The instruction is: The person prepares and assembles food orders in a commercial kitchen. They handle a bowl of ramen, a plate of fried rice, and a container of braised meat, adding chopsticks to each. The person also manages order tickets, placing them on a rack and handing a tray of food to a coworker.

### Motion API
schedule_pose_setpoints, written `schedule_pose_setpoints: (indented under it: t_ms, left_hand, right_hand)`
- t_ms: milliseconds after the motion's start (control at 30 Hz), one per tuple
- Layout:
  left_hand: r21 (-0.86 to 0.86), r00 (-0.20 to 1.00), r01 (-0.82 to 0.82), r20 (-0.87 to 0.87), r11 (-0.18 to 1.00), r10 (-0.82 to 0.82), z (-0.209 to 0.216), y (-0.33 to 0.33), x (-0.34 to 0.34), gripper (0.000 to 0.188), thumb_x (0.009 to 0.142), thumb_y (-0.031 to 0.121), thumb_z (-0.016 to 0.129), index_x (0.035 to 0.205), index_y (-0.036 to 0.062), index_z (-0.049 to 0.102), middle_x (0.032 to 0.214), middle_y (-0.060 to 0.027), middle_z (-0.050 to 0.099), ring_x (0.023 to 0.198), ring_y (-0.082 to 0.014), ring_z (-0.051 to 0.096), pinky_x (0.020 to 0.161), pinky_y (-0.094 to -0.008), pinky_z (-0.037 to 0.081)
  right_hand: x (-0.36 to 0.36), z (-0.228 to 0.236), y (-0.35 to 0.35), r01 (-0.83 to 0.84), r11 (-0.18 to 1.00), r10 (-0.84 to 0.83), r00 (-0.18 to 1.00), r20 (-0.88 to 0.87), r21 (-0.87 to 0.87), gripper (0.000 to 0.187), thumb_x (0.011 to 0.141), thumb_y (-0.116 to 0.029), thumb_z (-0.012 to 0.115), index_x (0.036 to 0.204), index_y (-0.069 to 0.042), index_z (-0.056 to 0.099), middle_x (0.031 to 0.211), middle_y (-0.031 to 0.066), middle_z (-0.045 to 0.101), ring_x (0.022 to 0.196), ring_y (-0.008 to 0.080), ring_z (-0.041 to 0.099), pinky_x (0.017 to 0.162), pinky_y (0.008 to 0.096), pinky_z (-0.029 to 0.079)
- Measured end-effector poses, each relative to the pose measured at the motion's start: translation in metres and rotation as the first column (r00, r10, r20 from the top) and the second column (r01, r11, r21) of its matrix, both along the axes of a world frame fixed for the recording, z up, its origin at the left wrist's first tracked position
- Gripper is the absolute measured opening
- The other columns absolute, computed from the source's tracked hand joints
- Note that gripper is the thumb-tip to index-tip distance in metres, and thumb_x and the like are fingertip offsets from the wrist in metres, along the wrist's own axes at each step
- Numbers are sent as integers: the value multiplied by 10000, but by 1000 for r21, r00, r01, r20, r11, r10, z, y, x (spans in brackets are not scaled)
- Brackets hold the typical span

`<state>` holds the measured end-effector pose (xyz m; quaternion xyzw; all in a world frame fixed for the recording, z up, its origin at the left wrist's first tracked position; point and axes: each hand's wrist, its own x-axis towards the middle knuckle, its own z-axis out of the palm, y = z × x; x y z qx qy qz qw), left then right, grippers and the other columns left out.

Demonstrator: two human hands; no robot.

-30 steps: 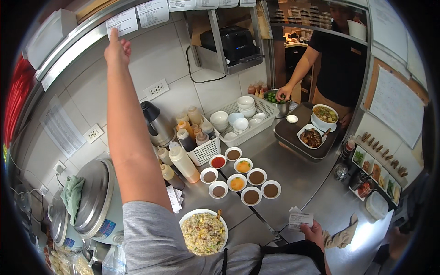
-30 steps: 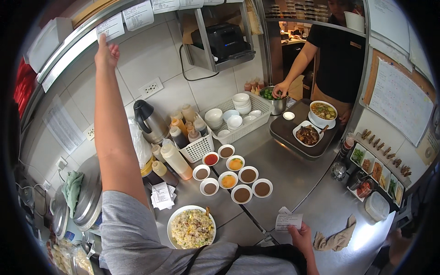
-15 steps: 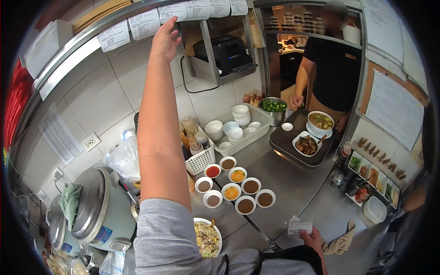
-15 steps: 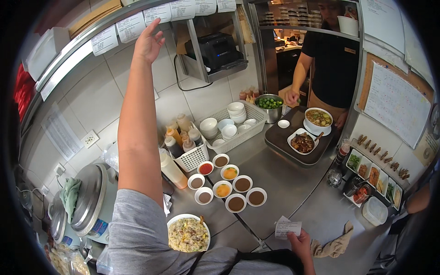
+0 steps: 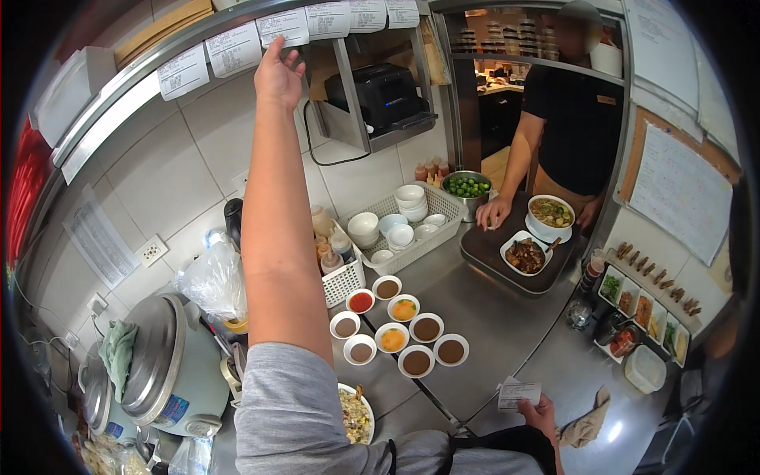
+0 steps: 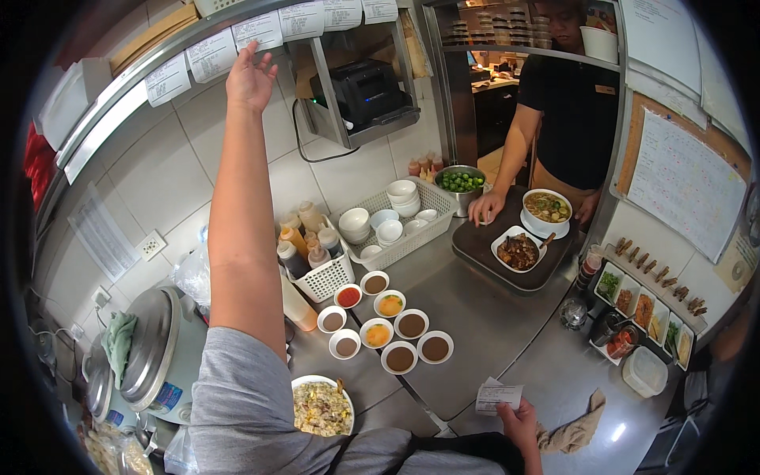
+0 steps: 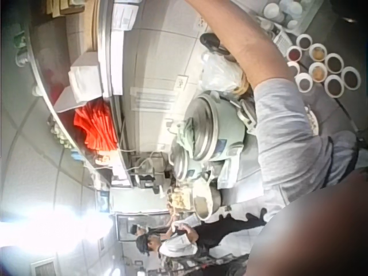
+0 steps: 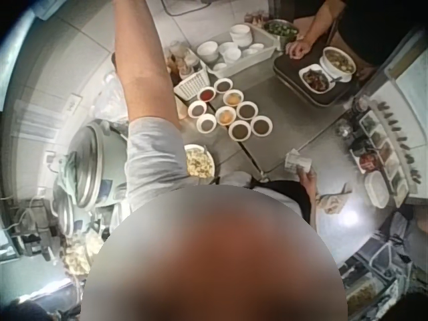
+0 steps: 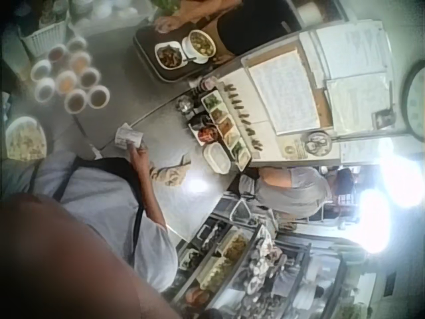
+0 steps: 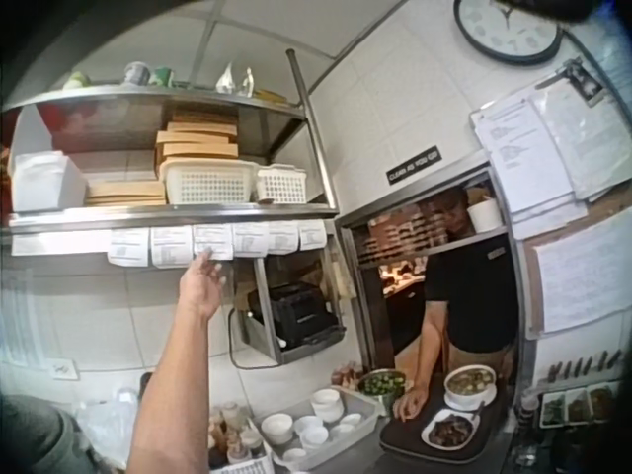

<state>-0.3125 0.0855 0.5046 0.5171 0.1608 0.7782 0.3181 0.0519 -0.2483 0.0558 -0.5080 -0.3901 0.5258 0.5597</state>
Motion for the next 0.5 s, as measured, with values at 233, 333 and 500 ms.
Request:
schedule_pose_setpoints:
  t_ms: [233, 333, 500]
  left_hand:
    - [11, 1000, 23, -8, 1000, -23, 4, 0, 2, 327, 867, 291, 372, 1097, 62, 417, 1125, -2, 355, 918, -184, 384, 782, -349, 321]
    - [18, 1000, 16, -18, 1000, -16, 7, 0, -1, 336, 865, 301, 378, 1098, 63, 414, 1119, -12, 352, 916, -186, 386, 785, -350, 322]
    - [7, 1000, 10, 26, 1000, -10, -2, -8, 11, 347, 823, 329, 451, 1067, 82, 437, 1088, -29, 380, 897, -181, 408, 750, -339, 343]
  right_hand:
    - [3, -7, -3, 2, 1000, -1, 1000, 17, -13, 162, 791, -76, 526, 921, 18, 551, 841, 34, 593, 741, 80, 522, 683, 218, 419]
    - [0, 1, -5, 8, 1000, -8, 1000, 12, 22, 162, 792, -80, 528, 921, 14, 554, 842, 34, 593, 740, 80, 521, 685, 219, 418]
    - [-2, -3, -14, 38, 999, -38, 999, 8, 6, 167, 796, -82, 524, 931, 12, 550, 844, 32, 591, 752, 80, 519, 686, 228, 422]
